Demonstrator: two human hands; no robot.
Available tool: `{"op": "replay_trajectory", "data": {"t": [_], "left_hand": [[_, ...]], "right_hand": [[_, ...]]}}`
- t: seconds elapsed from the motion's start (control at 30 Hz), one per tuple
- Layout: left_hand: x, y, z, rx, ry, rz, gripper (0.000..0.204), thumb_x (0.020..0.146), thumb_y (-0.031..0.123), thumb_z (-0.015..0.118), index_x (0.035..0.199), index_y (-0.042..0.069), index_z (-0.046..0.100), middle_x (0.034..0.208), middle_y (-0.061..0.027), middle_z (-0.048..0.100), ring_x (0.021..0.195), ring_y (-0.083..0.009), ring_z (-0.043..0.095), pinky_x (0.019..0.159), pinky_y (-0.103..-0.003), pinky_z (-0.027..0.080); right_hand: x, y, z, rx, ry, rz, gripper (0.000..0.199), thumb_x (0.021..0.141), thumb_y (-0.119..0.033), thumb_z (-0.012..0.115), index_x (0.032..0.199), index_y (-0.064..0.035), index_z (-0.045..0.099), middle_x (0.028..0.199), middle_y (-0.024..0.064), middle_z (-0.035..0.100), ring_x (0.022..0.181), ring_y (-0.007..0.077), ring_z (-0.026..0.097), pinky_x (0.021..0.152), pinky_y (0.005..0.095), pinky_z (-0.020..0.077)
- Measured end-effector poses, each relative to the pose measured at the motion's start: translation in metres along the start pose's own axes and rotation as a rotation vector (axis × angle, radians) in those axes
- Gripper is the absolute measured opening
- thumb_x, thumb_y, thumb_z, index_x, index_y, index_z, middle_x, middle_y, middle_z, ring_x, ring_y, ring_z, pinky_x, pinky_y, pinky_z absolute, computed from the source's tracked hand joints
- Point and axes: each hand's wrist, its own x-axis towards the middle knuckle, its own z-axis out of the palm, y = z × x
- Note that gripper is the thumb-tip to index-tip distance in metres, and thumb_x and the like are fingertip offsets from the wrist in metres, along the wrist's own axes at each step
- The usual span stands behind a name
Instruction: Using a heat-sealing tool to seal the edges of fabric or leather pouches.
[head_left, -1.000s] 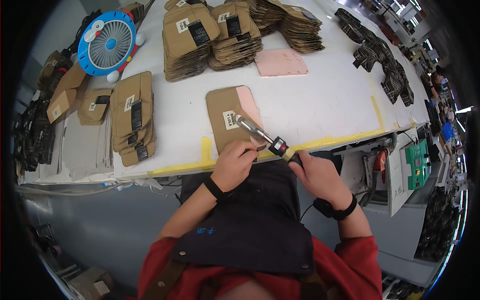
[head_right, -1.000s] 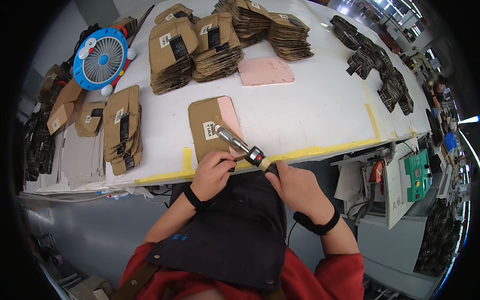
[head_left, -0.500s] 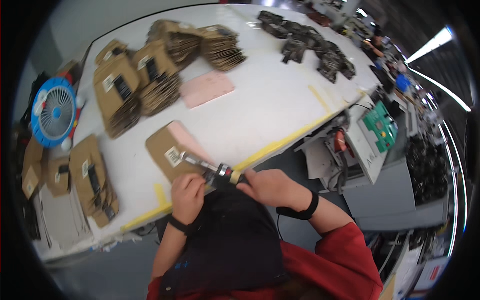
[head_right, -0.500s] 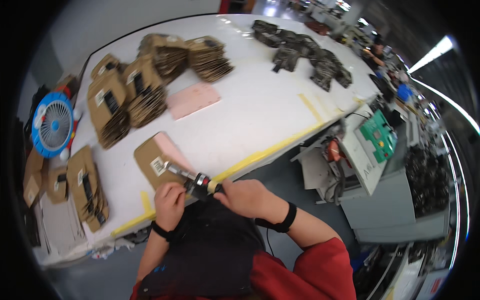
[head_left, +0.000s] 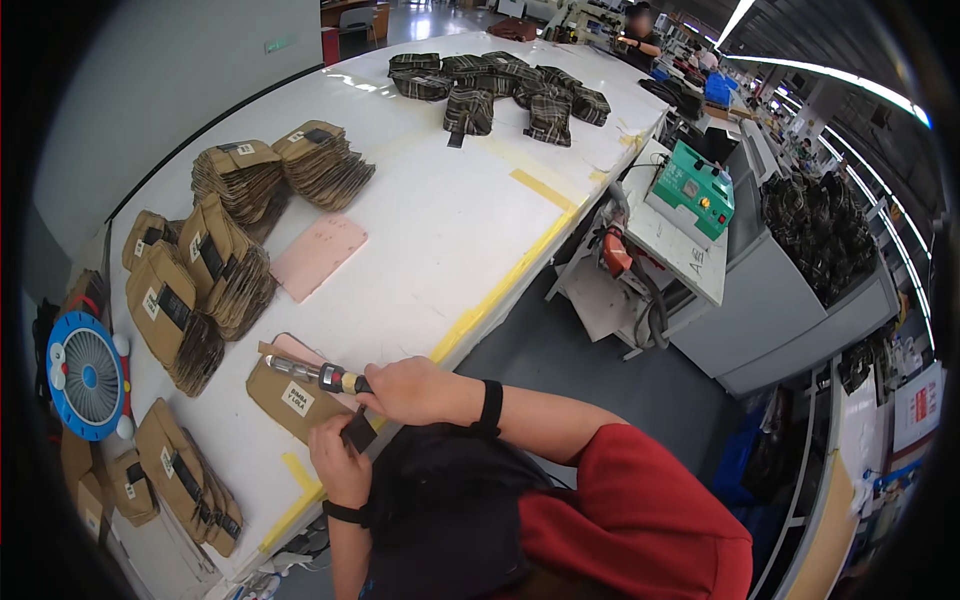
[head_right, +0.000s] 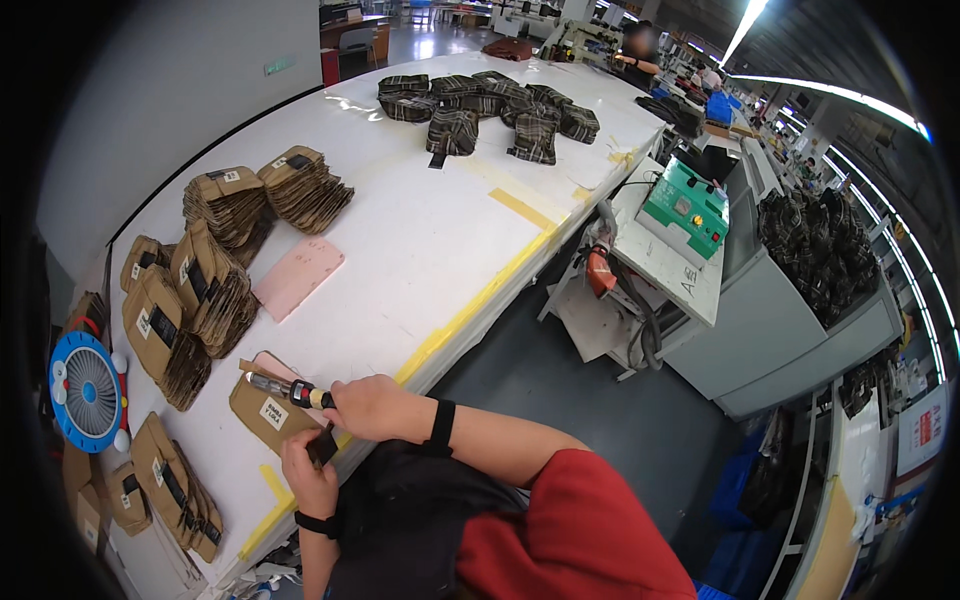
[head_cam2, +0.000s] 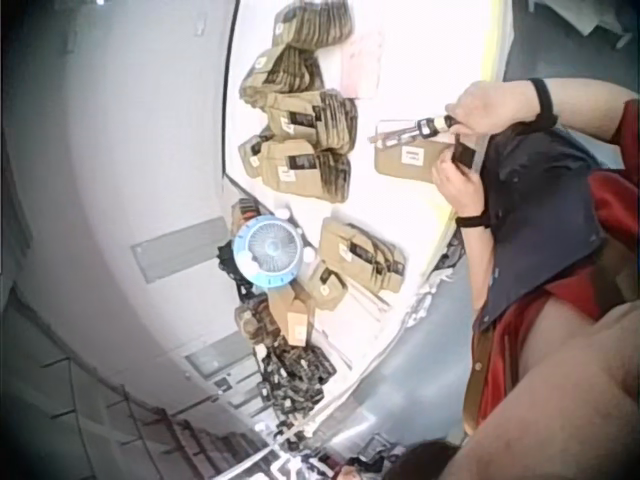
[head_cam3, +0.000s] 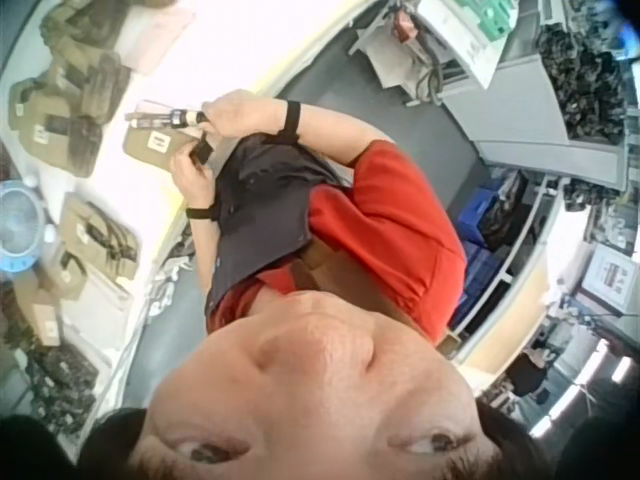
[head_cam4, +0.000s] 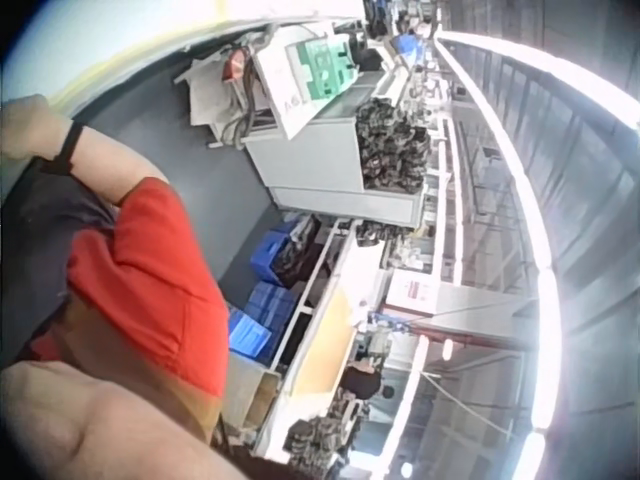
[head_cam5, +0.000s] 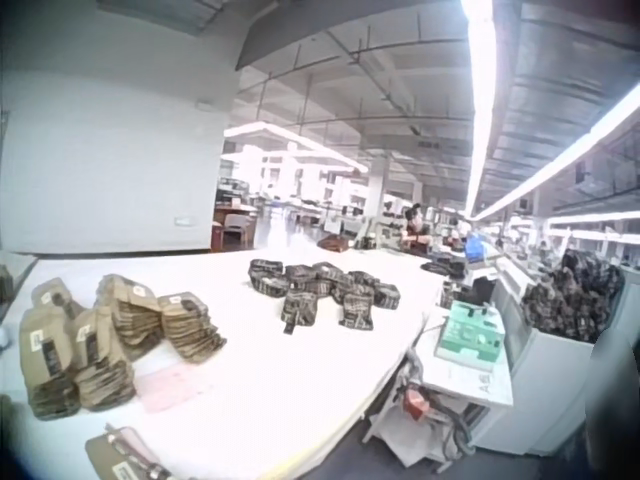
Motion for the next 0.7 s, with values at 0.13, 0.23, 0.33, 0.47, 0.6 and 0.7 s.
{"op": "replay_trajectory", "data": {"t": [0.13, 0.23, 0.33, 0.47, 0.6, 0.7], "left_hand": [[-0.002, 0.0, -0.001, 0.019, 0.012, 0.021, 0.036, 0.07, -0.011, 0.063, 0.104, 0.002, 0.065, 0.101, -0.0141, 0.064, 0.093, -0.0367, 0.06, 0.081, -0.047, 0.048], [-0.001, 0.003, -0.005, 0.029, 0.005, 0.06, 0.033, 0.069, -0.01, 0.064, 0.099, 0.003, 0.069, 0.098, -0.0124, 0.064, 0.093, -0.0349, 0.06, 0.081, -0.045, 0.048], [-0.002, 0.007, -0.007, 0.029, 0.028, 0.084, 0.03, 0.069, -0.008, 0.065, 0.096, 0.004, 0.069, 0.097, -0.0108, 0.064, 0.093, -0.0336, 0.061, 0.08, -0.045, 0.049], [-0.009, 0.003, -0.009, 0.048, 0.02, 0.082, 0.031, 0.068, -0.007, 0.066, 0.097, 0.004, 0.07, 0.097, -0.01, 0.064, 0.092, -0.0333, 0.061, 0.08, -0.044, 0.049], [-0.001, 0.005, -0.01, 0.026, 0.017, 0.125, 0.029, 0.07, -0.003, 0.067, 0.097, 0.006, 0.07, 0.1, -0.0084, 0.064, 0.095, -0.0319, 0.061, 0.082, -0.044, 0.049], [0.006, 0.009, -0.007, -0.004, 0.055, 0.154, 0.03, 0.069, -0.006, 0.068, 0.096, 0.006, 0.07, 0.098, -0.0072, 0.065, 0.09, -0.0302, 0.061, 0.078, -0.042, 0.05]], "right_hand": [[-0.038, -0.008, -0.014, -0.026, -0.002, 0.017, 0.042, 0.101, -0.039, 0.054, 0.097, 0.0024, 0.058, 0.076, 0.0209, 0.068, 0.073, 0.0422, 0.069, 0.067, 0.0506, 0.0542], [-0.064, -0.004, -0.02, -0.061, -0.041, -0.007, 0.042, 0.101, -0.038, 0.055, 0.096, 0.0033, 0.057, 0.074, 0.0217, 0.067, 0.07, 0.0438, 0.067, 0.065, 0.0517, 0.0535], [-0.068, -0.004, -0.019, -0.07, -0.009, -0.017, 0.042, 0.101, -0.038, 0.055, 0.095, 0.0032, 0.057, 0.072, 0.0217, 0.067, 0.069, 0.0445, 0.067, 0.063, 0.0517, 0.0534], [-0.049, -0.007, 0.001, -0.085, -0.018, -0.049, 0.044, 0.102, -0.04, 0.053, 0.1, 0.003, 0.055, 0.073, 0.0235, 0.066, 0.07, 0.0454, 0.066, 0.062, 0.0532, 0.0521], [-0.029, 0.0, 0.005, -0.015, 0.07, -0.015, 0.042, 0.102, -0.039, 0.054, 0.1, 0.0036, 0.055, 0.077, 0.0272, 0.066, 0.076, 0.049, 0.064, 0.069, 0.0547, 0.051], [-0.026, 0.0, -0.013, -0.013, 0.053, 0.038, 0.042, 0.103, -0.037, 0.055, 0.098, 0.0046, 0.056, 0.079, 0.0288, 0.066, 0.079, 0.0486, 0.065, 0.071, 0.0544, 0.0509]]}}
